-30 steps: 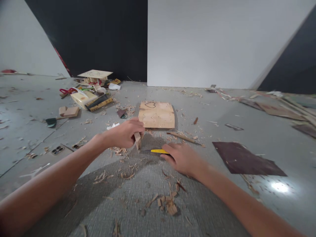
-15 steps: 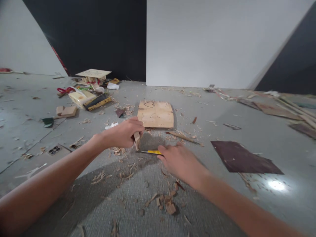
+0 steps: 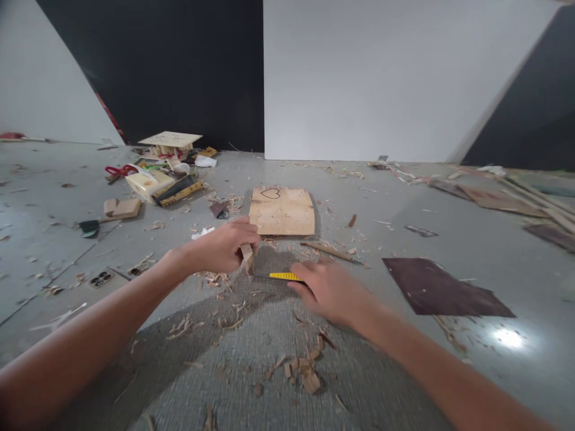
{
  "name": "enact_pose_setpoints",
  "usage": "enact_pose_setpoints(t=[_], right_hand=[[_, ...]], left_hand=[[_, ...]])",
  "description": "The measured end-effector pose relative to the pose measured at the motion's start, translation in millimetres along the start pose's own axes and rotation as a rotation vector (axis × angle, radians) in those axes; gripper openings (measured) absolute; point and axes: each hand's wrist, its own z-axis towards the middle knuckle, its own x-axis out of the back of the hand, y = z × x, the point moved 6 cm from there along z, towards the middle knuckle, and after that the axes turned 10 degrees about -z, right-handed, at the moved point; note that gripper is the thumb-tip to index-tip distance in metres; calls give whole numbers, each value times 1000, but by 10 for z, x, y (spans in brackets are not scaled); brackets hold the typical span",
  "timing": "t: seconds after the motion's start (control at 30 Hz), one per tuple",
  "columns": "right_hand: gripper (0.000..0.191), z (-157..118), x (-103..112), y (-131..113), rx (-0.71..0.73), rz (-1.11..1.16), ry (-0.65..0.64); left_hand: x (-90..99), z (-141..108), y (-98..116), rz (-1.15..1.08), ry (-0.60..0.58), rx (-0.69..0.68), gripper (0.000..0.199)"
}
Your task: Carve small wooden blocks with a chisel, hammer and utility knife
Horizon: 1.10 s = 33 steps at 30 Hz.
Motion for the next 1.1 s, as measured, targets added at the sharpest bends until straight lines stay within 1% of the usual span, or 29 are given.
enact_pose_setpoints(t=[0.13,0.2,0.37,0.43,0.6,0.83,0.9,1.1], right_hand=[[26,-2,53,40,-11,-31,65],[26,2,61,32,-32,-72,71],[20,16,33,-38,-122,-104,16],[20,29,23,-77,-126,-119,-2],[19,72,-4,-143,-103,-245,-52],[22,100,-69,-152,-140,-241,-117],[22,101,-70,-150,-128,-246,-118],[25,94,23,-146,3,-154,-86]], left_hand=[[12,-11,-10,-12,-40,7,25],[11,-17,-12,-25,-62,5,28],[4,-20,-29,-54,-79,22,32],[-1,-22,-38,-58,-83,31,32],[-4,-27,-52,-45,-78,31,33],[5,-16,-59,-26,-51,28,33],[10,-15,-50,-26,-42,25,33],[23,-18,-20,-20,-45,26,30]])
